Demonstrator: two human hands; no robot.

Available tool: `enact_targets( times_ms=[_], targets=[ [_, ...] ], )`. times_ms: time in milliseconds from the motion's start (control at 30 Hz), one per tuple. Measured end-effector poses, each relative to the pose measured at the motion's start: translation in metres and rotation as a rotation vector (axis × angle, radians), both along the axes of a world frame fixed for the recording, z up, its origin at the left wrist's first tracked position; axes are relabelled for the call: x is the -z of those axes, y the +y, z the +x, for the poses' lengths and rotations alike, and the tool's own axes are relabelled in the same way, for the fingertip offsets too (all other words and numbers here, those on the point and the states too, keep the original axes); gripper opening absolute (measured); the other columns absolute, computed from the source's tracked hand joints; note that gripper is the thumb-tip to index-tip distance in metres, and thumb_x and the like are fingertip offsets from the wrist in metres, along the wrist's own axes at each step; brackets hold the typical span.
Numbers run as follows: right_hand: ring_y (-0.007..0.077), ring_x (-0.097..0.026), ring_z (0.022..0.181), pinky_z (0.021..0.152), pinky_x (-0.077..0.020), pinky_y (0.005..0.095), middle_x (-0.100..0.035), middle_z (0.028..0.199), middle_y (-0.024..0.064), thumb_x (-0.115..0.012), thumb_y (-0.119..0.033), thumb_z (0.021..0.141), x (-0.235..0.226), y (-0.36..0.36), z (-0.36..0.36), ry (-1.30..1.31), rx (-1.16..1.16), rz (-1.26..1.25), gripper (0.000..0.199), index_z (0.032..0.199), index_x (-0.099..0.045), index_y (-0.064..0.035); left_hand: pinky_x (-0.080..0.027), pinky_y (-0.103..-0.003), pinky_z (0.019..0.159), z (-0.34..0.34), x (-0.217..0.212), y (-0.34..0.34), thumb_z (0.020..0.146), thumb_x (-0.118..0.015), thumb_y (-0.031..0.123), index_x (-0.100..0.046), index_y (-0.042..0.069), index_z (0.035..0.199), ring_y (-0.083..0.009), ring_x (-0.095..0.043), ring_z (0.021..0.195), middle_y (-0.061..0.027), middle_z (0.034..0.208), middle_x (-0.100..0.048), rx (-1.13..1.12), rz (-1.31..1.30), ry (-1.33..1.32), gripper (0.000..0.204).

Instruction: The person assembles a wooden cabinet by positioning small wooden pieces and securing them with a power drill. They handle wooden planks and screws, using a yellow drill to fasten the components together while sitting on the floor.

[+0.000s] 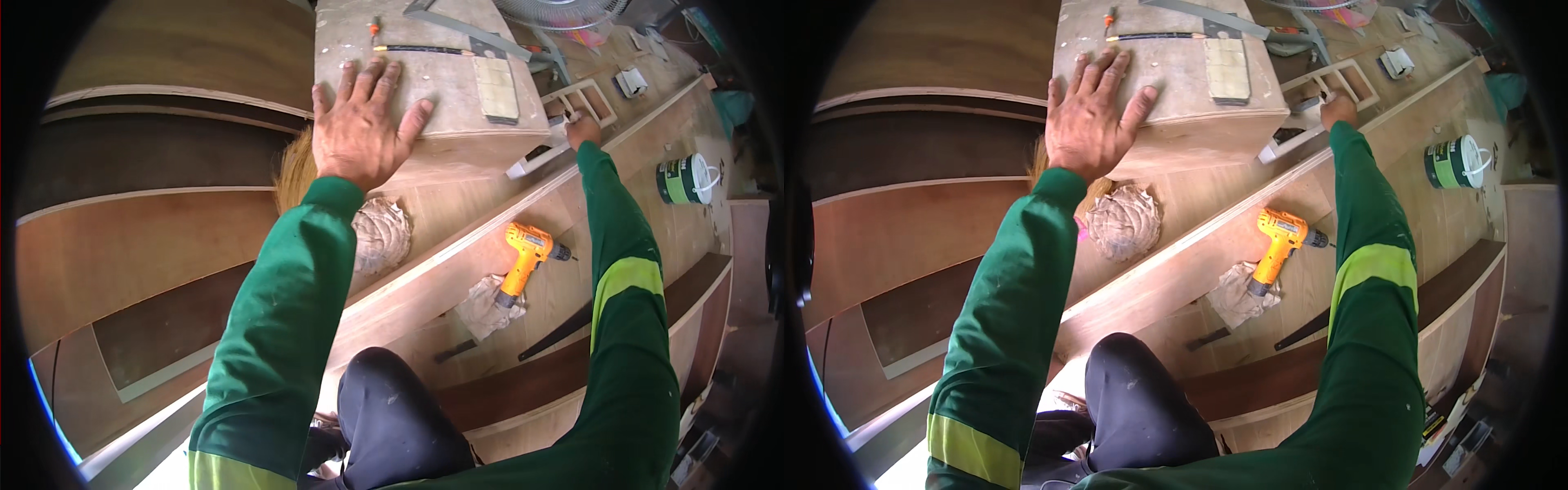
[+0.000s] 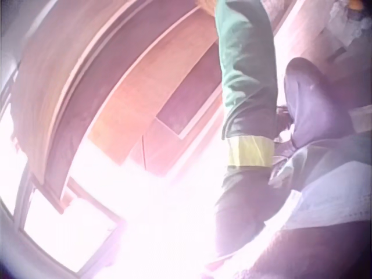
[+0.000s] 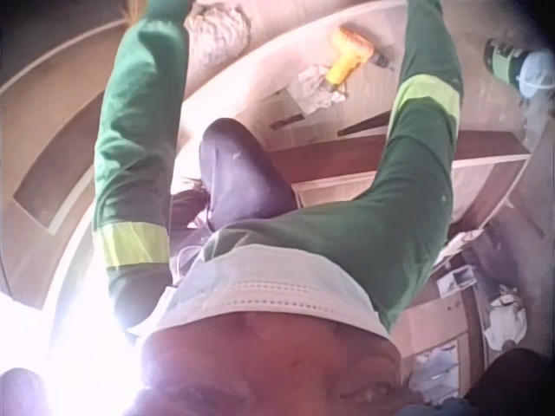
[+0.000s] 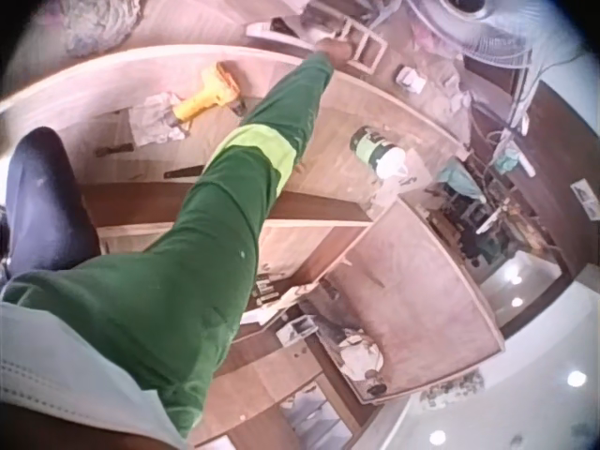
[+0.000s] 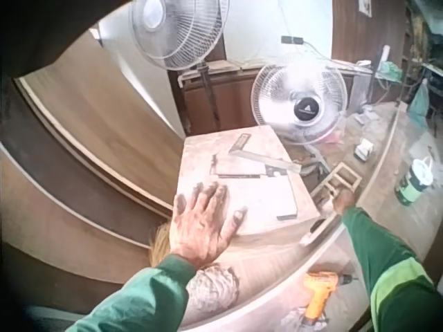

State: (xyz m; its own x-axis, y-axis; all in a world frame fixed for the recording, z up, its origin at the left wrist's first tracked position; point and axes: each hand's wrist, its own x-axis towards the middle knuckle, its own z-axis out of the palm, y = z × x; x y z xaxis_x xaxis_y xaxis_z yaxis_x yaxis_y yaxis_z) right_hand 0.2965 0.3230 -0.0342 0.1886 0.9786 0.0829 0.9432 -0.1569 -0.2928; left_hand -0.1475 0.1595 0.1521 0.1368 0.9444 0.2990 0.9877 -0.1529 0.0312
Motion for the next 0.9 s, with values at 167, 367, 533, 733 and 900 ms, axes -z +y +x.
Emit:
enact_targets(
  times_ms=[167,367,533,733,900],
  targets=[
    [0.0435,-0.064,0.105,0.092,-0.0518,0.0487,-0.068,0.109,0.0271,-0.073,-0.022,0.080,-0.028,-0.004,0.015,-0.018,-0.039,0.163,0.040,0.114,-0.068,-0.0020,-0.019,-0.060,0.119,0.002,0.008,0.005,0.098,-0.033,0.067,-0.038,0.017,0.152,-0.0309,-0.028,0.148,-0.0075,0.156,-0.038,0.025,0.059,0.007,0.074],
    [0.0379,-0.063,0.109,0.093,-0.0493,0.0451,-0.064,0.114,0.0255,-0.071,-0.022,0.080,-0.086,-0.008,0.035,0.056,-0.065,0.166,0.051,0.124,-0.058,0.0008,-0.018,-0.054,0.120,0.011,-0.017,-0.013,0.102,-0.030,0.058,-0.032,0.014,0.154,-0.0268,-0.028,0.145,-0.0073,0.158,-0.034,-0.031,-0.126,0.041,0.069],
    [0.0370,-0.066,0.105,0.092,-0.0493,0.0417,-0.070,0.110,0.0244,-0.074,-0.043,0.079,-0.179,-0.110,0.059,-0.037,0.035,0.355,0.060,0.122,-0.065,-0.0023,-0.024,-0.054,0.117,0.004,-0.005,-0.006,0.101,-0.037,0.051,-0.043,0.011,0.147,-0.0267,-0.031,0.143,-0.0090,0.155,-0.037,0.069,-0.011,0.224,0.062],
    [0.0274,-0.065,0.100,0.092,-0.0481,0.0379,-0.069,0.108,0.0212,-0.073,-0.028,0.087,-0.202,-0.304,0.062,-0.004,0.143,0.209,0.048,0.120,-0.064,0.0050,-0.027,-0.054,0.114,-0.001,0.001,-0.009,0.099,-0.041,0.057,-0.047,0.010,0.144,-0.0268,-0.037,0.139,-0.0094,0.151,-0.043,0.056,0.016,-0.069,0.066],
    [0.0357,-0.064,0.102,0.092,-0.0477,0.0421,-0.067,0.108,0.0230,-0.072,-0.014,0.085,-0.133,-0.428,0.059,0.104,0.217,0.127,0.035,0.114,-0.065,0.0037,-0.026,-0.057,0.114,0.009,-0.003,-0.007,0.101,-0.039,0.053,-0.046,0.014,0.146,-0.0306,-0.035,0.140,-0.0095,0.153,-0.039,0.079,0.045,-0.009,0.060]
  ],
)
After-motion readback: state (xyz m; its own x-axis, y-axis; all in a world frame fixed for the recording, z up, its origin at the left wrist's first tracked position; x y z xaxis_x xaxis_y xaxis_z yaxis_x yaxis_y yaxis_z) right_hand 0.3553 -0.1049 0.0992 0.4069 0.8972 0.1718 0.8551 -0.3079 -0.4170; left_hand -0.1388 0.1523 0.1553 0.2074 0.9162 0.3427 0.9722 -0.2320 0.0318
